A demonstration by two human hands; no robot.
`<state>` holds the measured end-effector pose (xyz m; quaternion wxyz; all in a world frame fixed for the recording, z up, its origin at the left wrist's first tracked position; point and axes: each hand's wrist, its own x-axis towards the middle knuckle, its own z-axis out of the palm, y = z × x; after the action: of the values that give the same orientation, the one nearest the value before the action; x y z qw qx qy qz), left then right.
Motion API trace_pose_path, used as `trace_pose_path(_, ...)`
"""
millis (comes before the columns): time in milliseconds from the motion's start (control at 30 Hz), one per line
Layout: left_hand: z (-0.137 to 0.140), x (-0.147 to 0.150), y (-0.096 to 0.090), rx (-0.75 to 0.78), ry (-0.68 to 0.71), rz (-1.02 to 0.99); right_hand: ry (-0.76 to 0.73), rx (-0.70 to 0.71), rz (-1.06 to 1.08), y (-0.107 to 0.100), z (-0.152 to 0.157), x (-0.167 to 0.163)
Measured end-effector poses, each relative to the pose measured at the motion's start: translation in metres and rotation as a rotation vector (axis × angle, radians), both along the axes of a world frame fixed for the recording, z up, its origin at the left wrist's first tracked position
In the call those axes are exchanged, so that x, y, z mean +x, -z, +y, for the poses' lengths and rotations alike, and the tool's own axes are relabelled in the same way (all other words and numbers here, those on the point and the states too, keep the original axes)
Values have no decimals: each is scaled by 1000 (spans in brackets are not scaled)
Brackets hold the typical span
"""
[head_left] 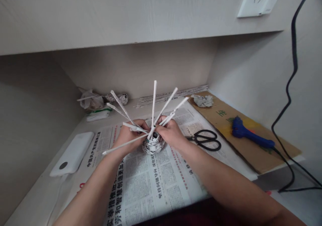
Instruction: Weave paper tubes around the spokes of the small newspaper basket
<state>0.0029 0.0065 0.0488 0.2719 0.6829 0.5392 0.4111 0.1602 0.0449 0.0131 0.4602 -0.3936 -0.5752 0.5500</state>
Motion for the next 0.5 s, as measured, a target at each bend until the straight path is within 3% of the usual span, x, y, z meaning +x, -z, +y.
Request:
trace_pose_path(133, 2, -2, 3, -7, 31, -25, -19, 145, -35, -3, -6, 7)
trace_pose_path(400, 2, -4, 4, 44, 48, -42, -64, 678, -193, -13, -11, 17)
trace_pose_path(500, 2, -2, 3, 4, 50, -68, -110, 758, -244, -14, -9, 21)
